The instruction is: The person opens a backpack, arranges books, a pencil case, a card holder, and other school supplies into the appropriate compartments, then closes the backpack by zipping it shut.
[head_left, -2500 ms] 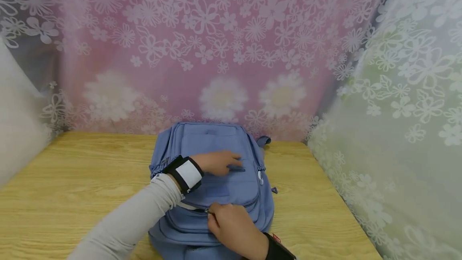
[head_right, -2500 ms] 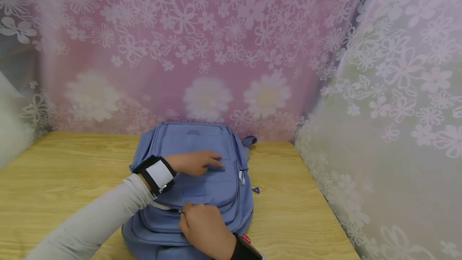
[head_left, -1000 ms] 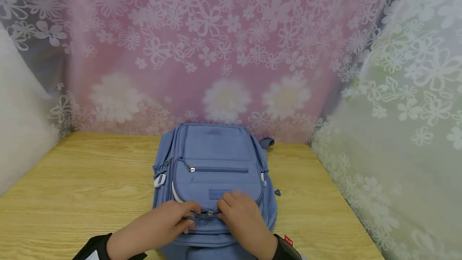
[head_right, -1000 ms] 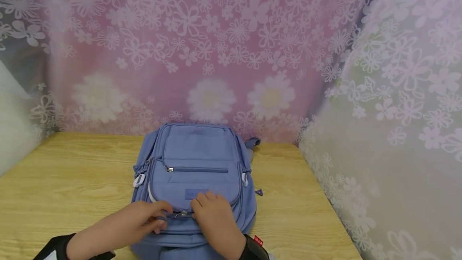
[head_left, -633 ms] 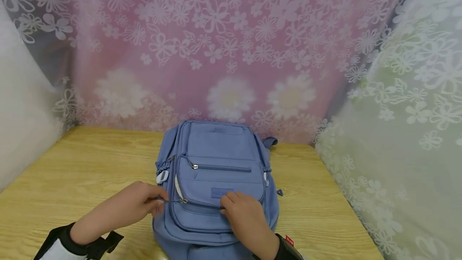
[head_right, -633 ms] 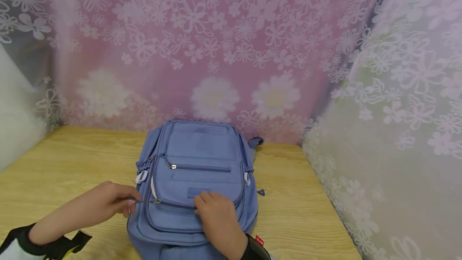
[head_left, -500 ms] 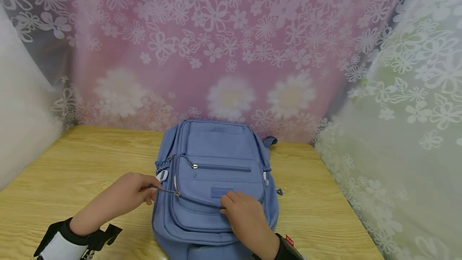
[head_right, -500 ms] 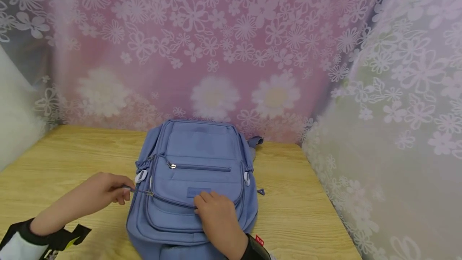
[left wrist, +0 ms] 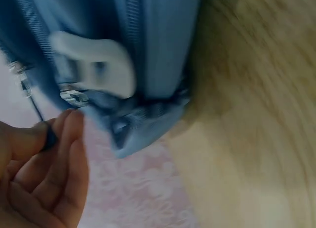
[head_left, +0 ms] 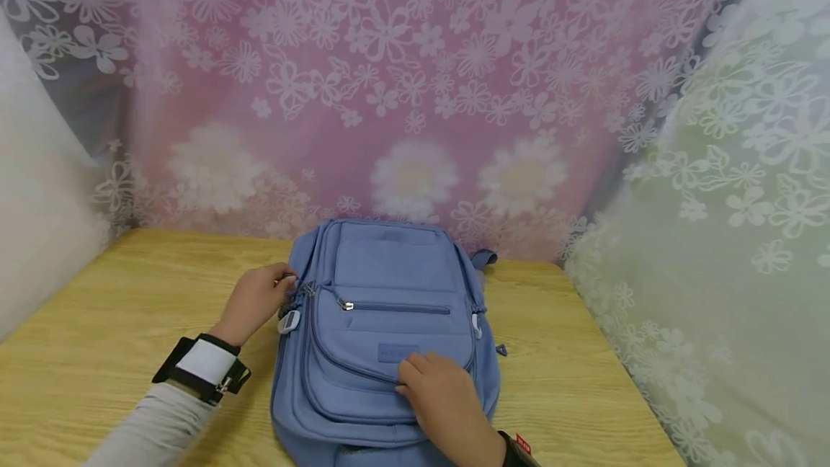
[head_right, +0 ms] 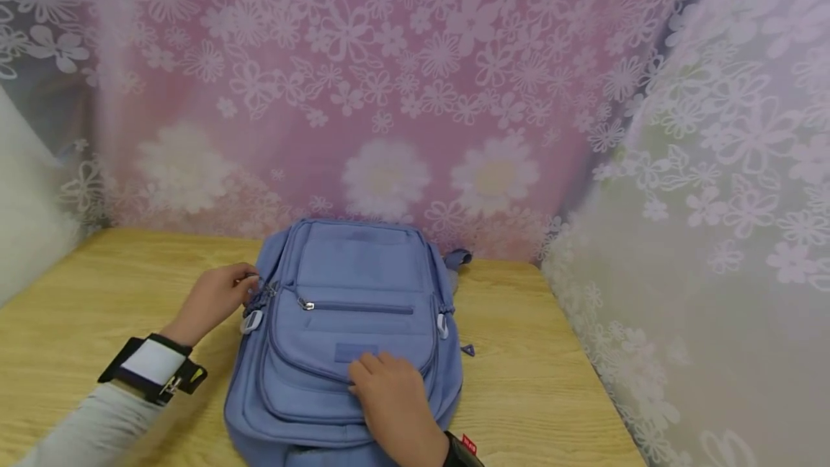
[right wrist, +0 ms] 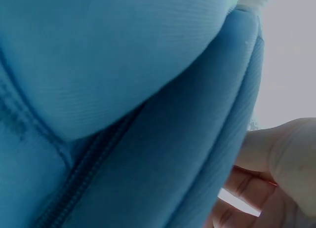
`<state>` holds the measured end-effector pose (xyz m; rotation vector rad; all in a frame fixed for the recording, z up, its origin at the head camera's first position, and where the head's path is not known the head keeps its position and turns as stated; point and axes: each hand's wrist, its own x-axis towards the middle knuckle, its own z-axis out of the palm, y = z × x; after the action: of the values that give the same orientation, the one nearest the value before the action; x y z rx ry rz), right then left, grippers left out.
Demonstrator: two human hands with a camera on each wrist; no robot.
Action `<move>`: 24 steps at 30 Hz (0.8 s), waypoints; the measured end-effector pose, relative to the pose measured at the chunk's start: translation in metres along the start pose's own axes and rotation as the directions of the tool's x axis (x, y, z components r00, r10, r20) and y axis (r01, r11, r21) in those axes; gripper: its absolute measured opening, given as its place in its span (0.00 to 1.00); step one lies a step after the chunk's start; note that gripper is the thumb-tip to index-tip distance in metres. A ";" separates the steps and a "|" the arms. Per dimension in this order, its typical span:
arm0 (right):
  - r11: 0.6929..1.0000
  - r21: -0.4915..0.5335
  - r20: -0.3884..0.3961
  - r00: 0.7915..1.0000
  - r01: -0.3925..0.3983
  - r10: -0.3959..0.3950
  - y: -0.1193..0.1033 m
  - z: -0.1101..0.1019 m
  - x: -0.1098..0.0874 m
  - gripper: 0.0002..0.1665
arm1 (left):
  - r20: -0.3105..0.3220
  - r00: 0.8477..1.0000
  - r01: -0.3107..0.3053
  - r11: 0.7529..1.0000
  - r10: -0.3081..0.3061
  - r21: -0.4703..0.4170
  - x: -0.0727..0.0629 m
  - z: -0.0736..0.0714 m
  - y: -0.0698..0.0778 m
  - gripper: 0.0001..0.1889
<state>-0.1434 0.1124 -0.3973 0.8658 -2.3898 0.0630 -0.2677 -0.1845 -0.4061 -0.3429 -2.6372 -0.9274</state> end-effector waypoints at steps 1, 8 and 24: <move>1.000 0.007 0.001 1.000 0.003 -0.003 0.001 0.001 -0.001 0.20 | -0.006 1.000 0.007 1.000 -0.007 -0.002 0.004 0.004 -0.002 0.11; 0.949 0.306 0.103 0.994 -0.074 0.044 0.021 -0.003 -0.010 0.04 | 0.065 0.997 0.045 0.996 -0.041 -0.072 0.003 0.016 -0.009 0.11; 0.468 0.551 0.589 0.720 -0.690 0.367 0.122 0.037 -0.019 0.48 | 0.424 0.905 0.137 0.942 0.006 -0.306 -0.009 0.026 0.017 0.40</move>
<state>-0.2235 0.2111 -0.4199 0.3651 -2.9678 1.3628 -0.2597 -0.1561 -0.4190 -0.5965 -2.8809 -1.4710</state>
